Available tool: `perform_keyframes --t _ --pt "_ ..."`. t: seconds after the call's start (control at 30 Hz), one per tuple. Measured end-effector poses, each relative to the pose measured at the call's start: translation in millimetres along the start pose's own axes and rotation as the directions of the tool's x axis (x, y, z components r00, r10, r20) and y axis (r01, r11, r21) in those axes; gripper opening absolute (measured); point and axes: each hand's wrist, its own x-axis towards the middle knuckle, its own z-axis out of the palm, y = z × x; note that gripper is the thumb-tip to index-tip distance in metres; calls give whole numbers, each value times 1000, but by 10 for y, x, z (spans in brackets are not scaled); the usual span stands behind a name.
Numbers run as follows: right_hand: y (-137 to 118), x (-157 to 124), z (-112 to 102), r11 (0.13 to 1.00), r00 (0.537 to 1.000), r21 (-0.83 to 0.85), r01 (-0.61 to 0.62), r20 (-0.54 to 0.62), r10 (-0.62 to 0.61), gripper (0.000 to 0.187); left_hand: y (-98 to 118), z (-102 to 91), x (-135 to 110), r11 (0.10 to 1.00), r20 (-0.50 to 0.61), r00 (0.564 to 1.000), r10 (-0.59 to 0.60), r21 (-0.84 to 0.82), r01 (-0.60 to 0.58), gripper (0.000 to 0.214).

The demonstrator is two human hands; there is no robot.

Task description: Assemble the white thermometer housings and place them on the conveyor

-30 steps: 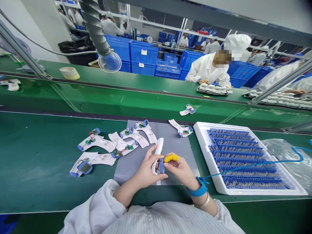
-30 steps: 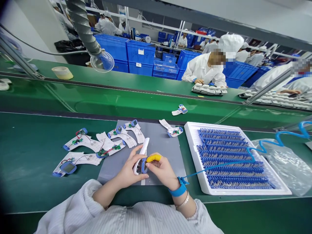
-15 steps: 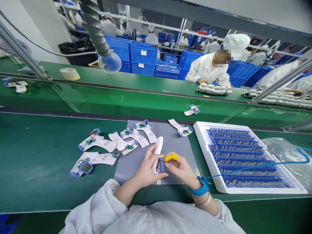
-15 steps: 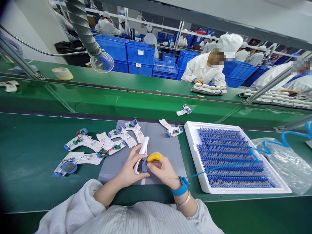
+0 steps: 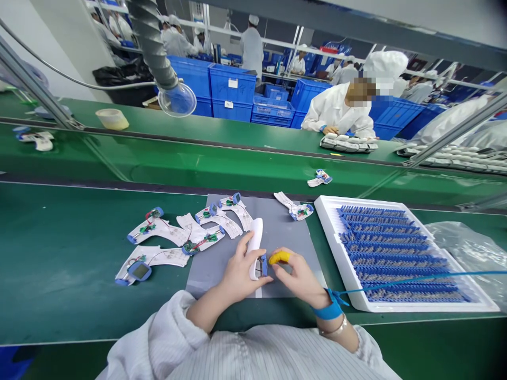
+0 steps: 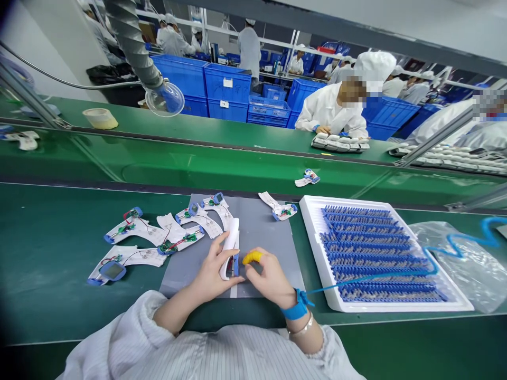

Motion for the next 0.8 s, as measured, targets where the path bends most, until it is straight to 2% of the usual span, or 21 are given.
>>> perform_keyframes --t 0.1,0.33,0.53,0.7,0.8 --pt "-77 -15 -27 999 999 34 42 -1 -42 11 -12 4 -5 999 15 1000 5 44 -6 46" --pt "-57 28 43 985 998 -165 -55 -20 52 9 -22 7 -14 997 5 999 33 66 -33 46" --pt "-80 7 -16 994 999 -110 -19 45 24 10 -38 11 -21 996 20 999 30 88 -32 48" --pt "-89 10 2 971 996 -233 -62 41 73 9 -28 0 -25 993 25 999 35 115 -38 45" --pt "-74 12 -8 972 997 -225 -61 39 72 8 -17 -2 -25 993 13 1000 26 115 -28 45"
